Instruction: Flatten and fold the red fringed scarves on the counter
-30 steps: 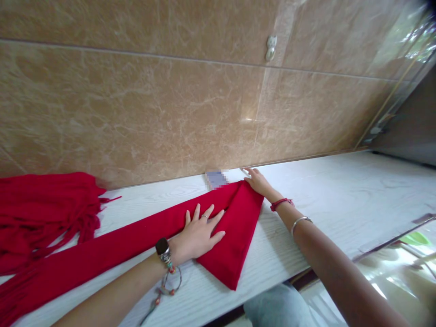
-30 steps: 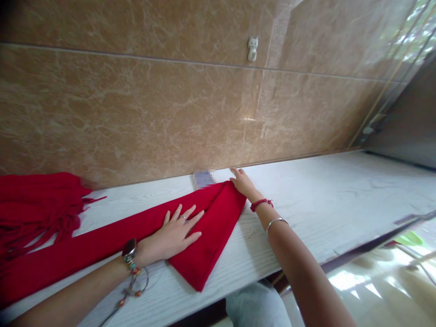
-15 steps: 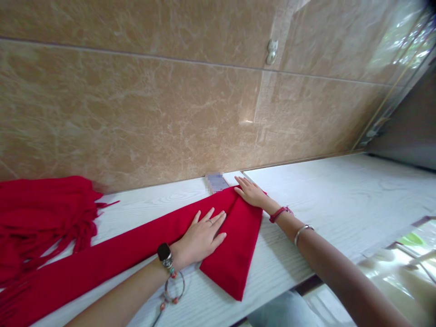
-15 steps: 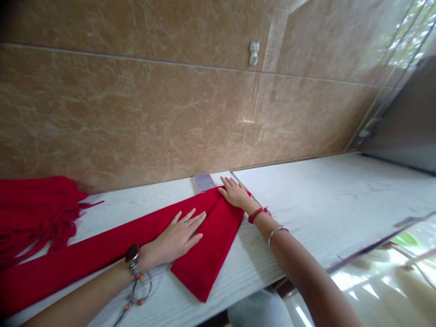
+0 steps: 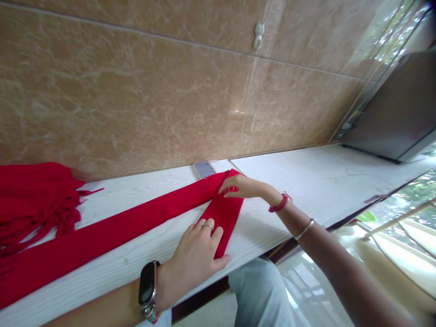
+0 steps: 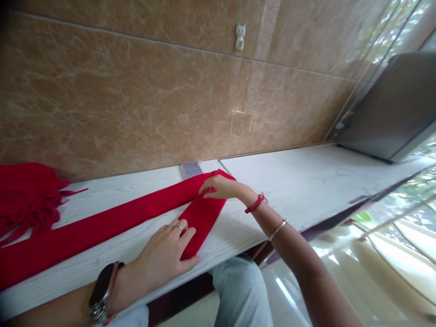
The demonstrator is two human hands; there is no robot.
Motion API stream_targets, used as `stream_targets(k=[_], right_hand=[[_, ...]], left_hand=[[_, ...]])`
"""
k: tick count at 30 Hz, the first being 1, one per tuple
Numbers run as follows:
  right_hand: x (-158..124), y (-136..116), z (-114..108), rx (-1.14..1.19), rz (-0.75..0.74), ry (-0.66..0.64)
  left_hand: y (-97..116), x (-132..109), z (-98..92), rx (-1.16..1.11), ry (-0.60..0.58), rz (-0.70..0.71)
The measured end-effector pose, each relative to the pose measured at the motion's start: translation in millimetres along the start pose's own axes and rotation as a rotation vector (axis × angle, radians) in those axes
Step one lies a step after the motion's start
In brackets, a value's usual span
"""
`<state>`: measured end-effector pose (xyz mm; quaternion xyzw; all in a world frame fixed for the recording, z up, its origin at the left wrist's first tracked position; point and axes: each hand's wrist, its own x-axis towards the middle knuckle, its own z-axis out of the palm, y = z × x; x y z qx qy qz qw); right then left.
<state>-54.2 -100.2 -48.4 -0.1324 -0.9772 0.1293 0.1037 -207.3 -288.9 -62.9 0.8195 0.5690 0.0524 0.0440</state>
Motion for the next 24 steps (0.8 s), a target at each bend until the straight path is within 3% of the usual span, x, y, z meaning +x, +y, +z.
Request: stream_targets(k=[2, 4, 7, 11, 16, 19, 24], right_hand=[[-13, -18, 3, -0.012, -0.092, -0.113], [-26, -30, 9, -0.060, -0.131, -0.128], [-39, -38, 16, -0.141, -0.146, -0.086], [-45, -42, 21, -0.220, -0.194, -0.062], [-47, -43, 28, -0.337, -0.253, 0.054], [-52, -43, 31, -0.353, -0.229, 0.113], [-60, -47, 34, -0.255, -0.123, 0.094]], left_hand=[[4, -1, 1.8, -0.009, -0.018, -0.021], [4, -1, 2.0, -0.024, -0.041, -0.037], [4, -1, 0.5, -0.034, -0.066, -0.040], [4, -2, 3.0, -0.026, -0.078, 0.056], [3, -6, 8.3, 0.038, 0.016, 0.202], [3, -8, 9.5, 0.133, 0.100, 0.320], [2, -8, 16.2, 0.132, 0.088, 0.361]])
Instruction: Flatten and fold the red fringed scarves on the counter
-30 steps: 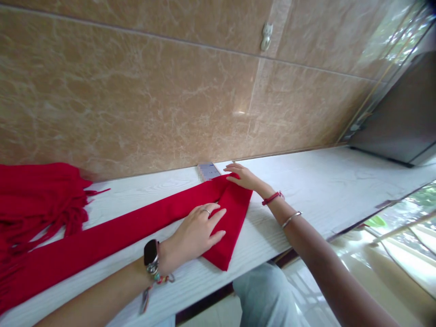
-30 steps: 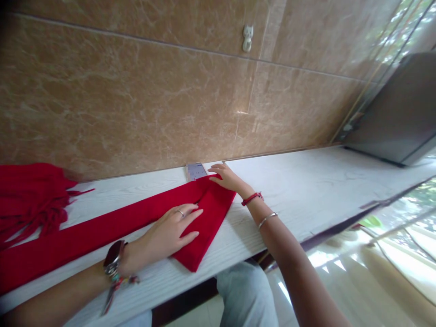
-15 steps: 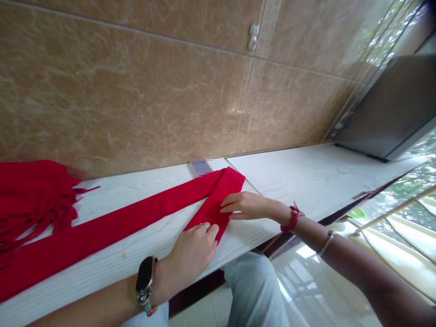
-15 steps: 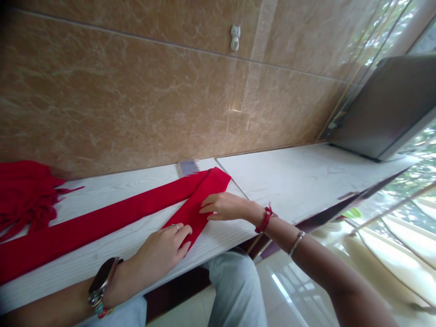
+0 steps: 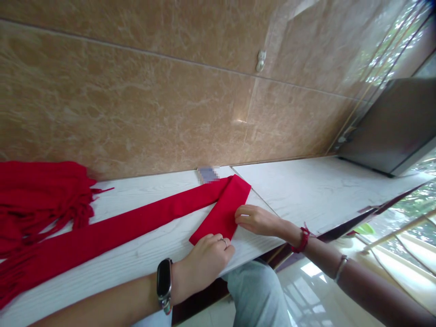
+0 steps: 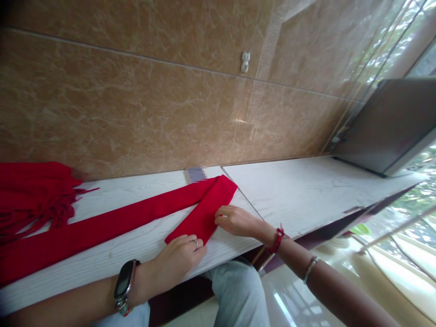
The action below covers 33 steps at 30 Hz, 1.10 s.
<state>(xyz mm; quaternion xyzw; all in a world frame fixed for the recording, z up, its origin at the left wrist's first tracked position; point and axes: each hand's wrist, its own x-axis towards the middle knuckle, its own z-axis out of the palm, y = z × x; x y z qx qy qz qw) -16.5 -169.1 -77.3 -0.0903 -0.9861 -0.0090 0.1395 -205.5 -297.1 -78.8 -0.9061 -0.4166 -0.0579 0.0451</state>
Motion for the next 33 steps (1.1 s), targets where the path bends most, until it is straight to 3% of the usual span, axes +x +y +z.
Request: stream_targets(k=[4, 8, 11, 15, 18, 20, 26, 30, 33], right_hand=[[10, 0, -4, 0.111, 0.094, 0.046], [41, 4, -2, 0.136, 0.119, 0.110], [78, 3, 8, 0.182, 0.024, 0.077], [134, -18, 20, 0.222, -0.089, 0.019], [166, -41, 31, 0.229, -0.137, -0.050], [177, -54, 42, 0.209, -0.184, -0.121], [176, -63, 71, 0.171, -0.199, -0.225], [171, -62, 71, 0.198, -0.170, -0.248], [171, -63, 71, 0.213, -0.161, -0.252]], left_hand=[[-5, 2, -10.1, -0.086, -0.037, 0.049], [-27, -17, -43.0, -0.156, -0.106, 0.130], [-67, -60, -64.7, -0.174, -0.111, -0.115], [-136, -142, -74.8, -0.065, -0.140, -0.592], [-172, -193, -74.4, -0.081, -0.293, -0.767], [-184, -213, -73.2, -0.123, -0.378, -0.832], [-195, -224, -70.0, -0.152, -0.475, -0.938], [-195, -222, -74.5, -0.261, -0.492, -0.997], [-190, -219, -88.9, -0.337, -0.550, -1.053]])
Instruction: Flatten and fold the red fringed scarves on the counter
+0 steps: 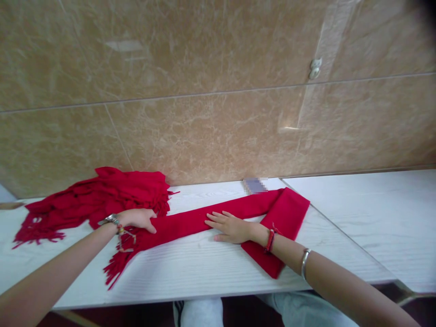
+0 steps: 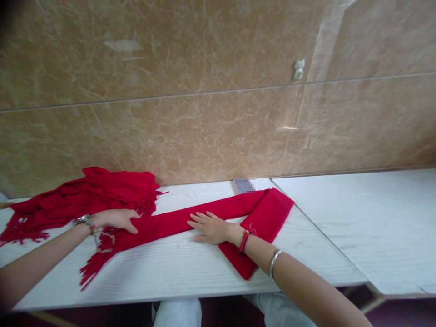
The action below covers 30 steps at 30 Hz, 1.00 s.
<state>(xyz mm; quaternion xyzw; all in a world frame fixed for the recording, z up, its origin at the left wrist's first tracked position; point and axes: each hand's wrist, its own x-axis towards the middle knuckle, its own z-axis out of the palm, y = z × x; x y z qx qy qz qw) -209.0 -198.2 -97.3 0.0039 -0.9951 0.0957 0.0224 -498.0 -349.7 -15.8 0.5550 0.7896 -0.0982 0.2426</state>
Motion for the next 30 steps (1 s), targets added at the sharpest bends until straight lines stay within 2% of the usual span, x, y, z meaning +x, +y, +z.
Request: stream_targets(k=[3, 7, 8, 10, 12, 13, 15, 16, 18, 20, 22, 25, 28, 30], right_hand=[[2, -1, 2, 0.025, 0.004, 0.012], [0, 3, -11, 0.133, -0.001, 0.030], [-3, 6, -19, 0.172, 0.013, 0.058], [-13, 18, -39, 0.237, 0.085, 0.169], [-29, 35, -60, 0.267, 0.209, 0.339], [-39, 45, -69, 0.262, 0.261, 0.397], [-60, 63, -82, 0.239, 0.411, 0.505], [-71, 70, -84, 0.226, 0.479, 0.515], [-92, 78, -83, 0.193, 0.573, 0.463], [-109, 75, -76, 0.166, 0.548, 0.340], [-119, 67, -68, 0.163, 0.441, 0.204], [-122, 55, -60, 0.151, 0.280, 0.047], [-120, 53, -59, 0.081, 0.236, 0.011], [-121, 55, -59, 0.041, 0.233, 0.032]], left_hand=[[6, -15, -22.1, -0.137, 0.022, 0.044], [30, -31, -67.6, -0.131, 0.297, 0.103], [43, -35, -78.3, -0.049, 0.442, 0.141], [78, -42, -93.4, 0.016, 0.601, 0.143], [124, -44, -95.9, 0.149, 0.832, 0.232], [148, -42, -91.8, 0.159, 0.875, 0.281], [194, -30, -73.8, 0.160, 0.880, 0.371], [213, -20, -61.1, 0.143, 0.861, 0.438], [241, 5, -32.5, 0.056, 0.745, 0.526], [255, 33, -5.7, -0.092, 0.601, 0.531], [259, 60, 14.3, -0.168, 0.529, 0.543], [254, 86, 28.5, -0.275, 0.448, 0.555], [245, 93, 28.3, -0.364, 0.386, 0.573], [238, 89, 23.2, -0.401, 0.283, 0.604]])
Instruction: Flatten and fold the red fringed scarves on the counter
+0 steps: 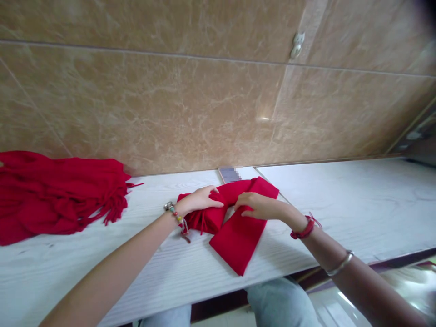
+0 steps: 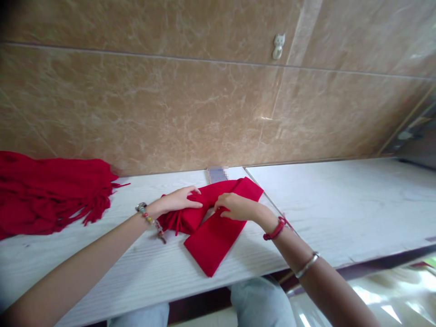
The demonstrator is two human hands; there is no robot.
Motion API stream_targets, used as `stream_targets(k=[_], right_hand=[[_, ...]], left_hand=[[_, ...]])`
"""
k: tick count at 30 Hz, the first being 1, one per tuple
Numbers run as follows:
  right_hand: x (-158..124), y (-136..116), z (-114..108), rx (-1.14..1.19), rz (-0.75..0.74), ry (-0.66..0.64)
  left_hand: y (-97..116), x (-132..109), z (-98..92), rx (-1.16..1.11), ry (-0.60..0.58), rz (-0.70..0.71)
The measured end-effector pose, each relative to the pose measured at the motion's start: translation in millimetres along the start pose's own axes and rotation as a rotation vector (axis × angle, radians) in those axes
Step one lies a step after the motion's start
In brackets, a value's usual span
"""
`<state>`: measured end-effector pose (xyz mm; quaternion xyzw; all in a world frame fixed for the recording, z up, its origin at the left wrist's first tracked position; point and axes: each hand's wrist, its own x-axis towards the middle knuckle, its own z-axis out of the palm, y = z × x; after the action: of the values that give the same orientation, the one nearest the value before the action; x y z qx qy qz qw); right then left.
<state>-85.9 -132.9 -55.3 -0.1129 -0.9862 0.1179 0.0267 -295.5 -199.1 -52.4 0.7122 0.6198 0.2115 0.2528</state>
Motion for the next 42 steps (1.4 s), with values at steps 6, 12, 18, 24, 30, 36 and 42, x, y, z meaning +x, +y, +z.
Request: stream_targets(k=[6, 12, 18, 24, 30, 36, 42], right_hand=[[-23, -3, 5, -0.046, -0.003, 0.270], [-39, -11, 21, -0.021, 0.031, 0.568], [-40, -8, 29, -0.035, 0.133, 0.792], [-25, -6, 8, 0.042, 0.159, 0.643], [16, 1, -16, 0.062, 0.201, 0.393], [22, -5, -18, 0.000, 0.238, 0.382], [-44, -28, 24, -0.015, 0.555, 0.768]], left_hand=[[13, -16, -36.7, 0.066, -0.088, -0.062], [49, 4, -33.0, -0.096, 0.079, 0.143], [45, 25, 25.8, -0.618, -0.428, -0.054], [25, 6, 2.5, -0.844, -0.255, -0.164], [21, -10, -1.7, -0.674, -0.333, -0.173], [12, -7, 16.2, -0.611, -0.318, -0.149], [7, -7, 10.6, -0.544, -0.331, -0.126]])
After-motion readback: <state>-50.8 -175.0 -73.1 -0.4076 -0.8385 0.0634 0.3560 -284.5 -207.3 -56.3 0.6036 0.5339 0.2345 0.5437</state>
